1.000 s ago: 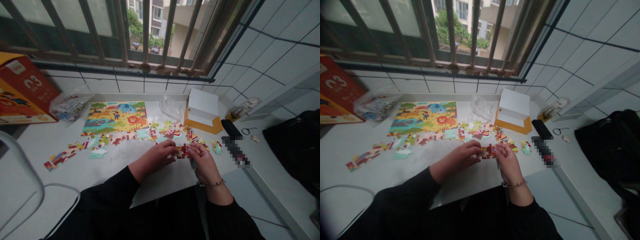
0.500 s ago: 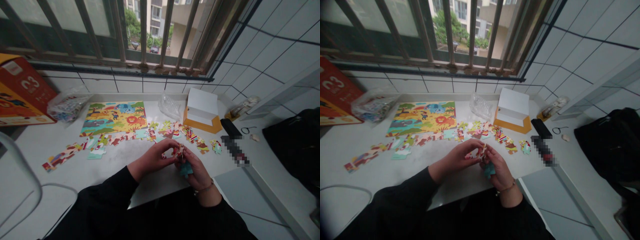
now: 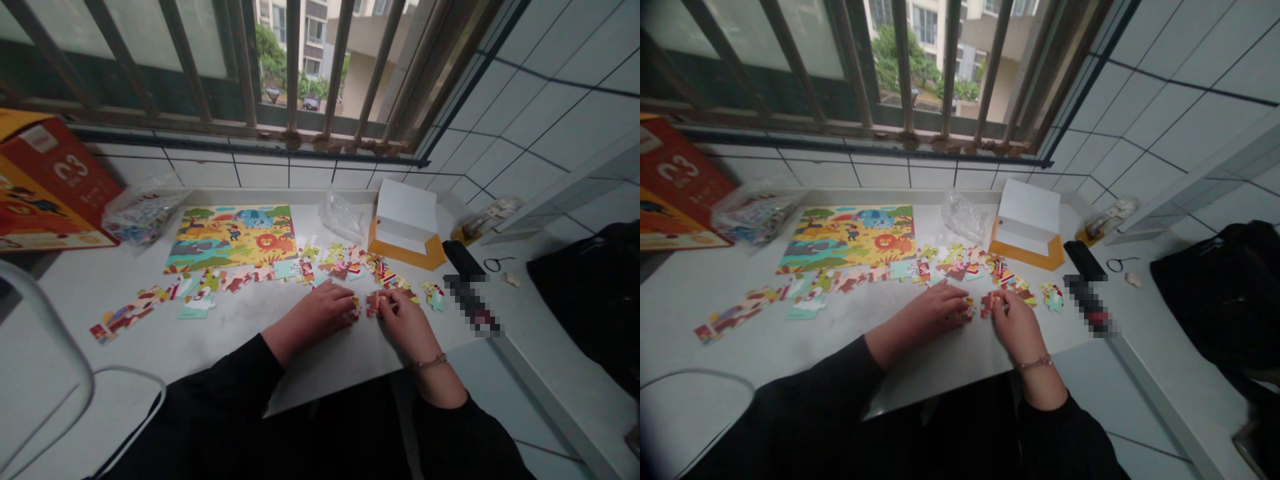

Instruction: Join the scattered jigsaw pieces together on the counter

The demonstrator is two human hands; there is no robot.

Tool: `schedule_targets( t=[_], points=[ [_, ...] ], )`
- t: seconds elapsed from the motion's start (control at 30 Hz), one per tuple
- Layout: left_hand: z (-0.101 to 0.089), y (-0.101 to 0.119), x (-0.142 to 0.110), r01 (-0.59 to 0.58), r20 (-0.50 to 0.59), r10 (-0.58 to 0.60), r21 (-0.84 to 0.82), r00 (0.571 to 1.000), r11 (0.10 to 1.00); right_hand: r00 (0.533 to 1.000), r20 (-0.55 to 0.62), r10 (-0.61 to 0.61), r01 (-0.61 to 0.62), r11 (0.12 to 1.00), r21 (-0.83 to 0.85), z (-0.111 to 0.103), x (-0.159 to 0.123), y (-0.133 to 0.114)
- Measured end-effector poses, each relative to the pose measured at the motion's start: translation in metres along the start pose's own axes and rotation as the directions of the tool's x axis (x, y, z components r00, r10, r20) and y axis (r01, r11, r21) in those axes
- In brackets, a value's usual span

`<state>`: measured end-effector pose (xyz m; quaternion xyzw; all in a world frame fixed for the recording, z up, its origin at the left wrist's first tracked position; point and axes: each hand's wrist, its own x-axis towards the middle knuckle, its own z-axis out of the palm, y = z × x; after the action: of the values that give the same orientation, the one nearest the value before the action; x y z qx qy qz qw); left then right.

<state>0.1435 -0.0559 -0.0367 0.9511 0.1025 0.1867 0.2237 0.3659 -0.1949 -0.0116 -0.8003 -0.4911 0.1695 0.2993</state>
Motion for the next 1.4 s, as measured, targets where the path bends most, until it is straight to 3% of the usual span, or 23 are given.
schedule_targets(
  t=[0.1, 0.2, 0.3, 0.4, 0.47, 0.6, 0.83, 0.93, 1.17, 1.4],
  points=[
    [0.0, -0.001, -0.001, 0.101, -0.035, -0.098, 0.104, 0.995, 0.989, 0.989, -0.034, -0.141, 0.125, 0.95, -0.287, 0.003, 0.004, -0.003],
    [-0.003, -0.005, -0.001, 0.263, -0.089, -0.249, 0.224, 0.964, 0.938, 0.975, -0.067, -0.212, 0.16, 0.877, -0.454, 0.012, 0.009, -0.013],
    [-0.006, -0.01, -0.001, 0.341, -0.087, -0.33, 0.299, 0.94, 0.891, 0.945, -0.03, -0.326, 0.274, 0.838, -0.473, 0.026, 0.017, -0.025],
    [-0.01, -0.011, -0.002, 0.355, -0.083, -0.348, 0.333, 0.934, 0.873, 0.888, 0.117, -0.444, 0.446, 0.776, -0.446, 0.041, 0.026, -0.039],
    [-0.012, -0.01, -0.002, 0.38, -0.081, -0.376, 0.348, 0.923, 0.857, 0.871, 0.187, -0.455, 0.488, 0.75, -0.446, 0.047, 0.03, -0.046],
    [-0.015, -0.007, -0.001, 0.444, -0.092, -0.442, 0.364, 0.892, 0.819, 0.867, 0.211, -0.453, 0.498, 0.759, -0.42, 0.051, 0.029, -0.044],
    [-0.016, -0.006, -0.001, 0.464, -0.1, -0.464, 0.38, 0.88, 0.8, 0.842, 0.187, -0.506, 0.539, 0.772, -0.337, 0.049, 0.015, -0.024],
    [-0.018, -0.005, -0.001, 0.445, -0.087, -0.447, 0.372, 0.89, 0.814, 0.841, 0.159, -0.517, 0.54, 0.78, -0.318, 0.049, 0.014, -0.025],
    [-0.017, -0.006, -0.004, 0.364, -0.058, -0.37, 0.375, 0.927, 0.853, 0.916, 0.115, -0.383, 0.395, 0.819, -0.417, 0.047, 0.019, -0.023],
    [-0.009, -0.009, -0.004, 0.365, -0.094, -0.355, 0.337, 0.93, 0.868, 0.907, 0.121, -0.403, 0.419, 0.833, -0.362, 0.033, 0.004, -0.025]
  ],
)
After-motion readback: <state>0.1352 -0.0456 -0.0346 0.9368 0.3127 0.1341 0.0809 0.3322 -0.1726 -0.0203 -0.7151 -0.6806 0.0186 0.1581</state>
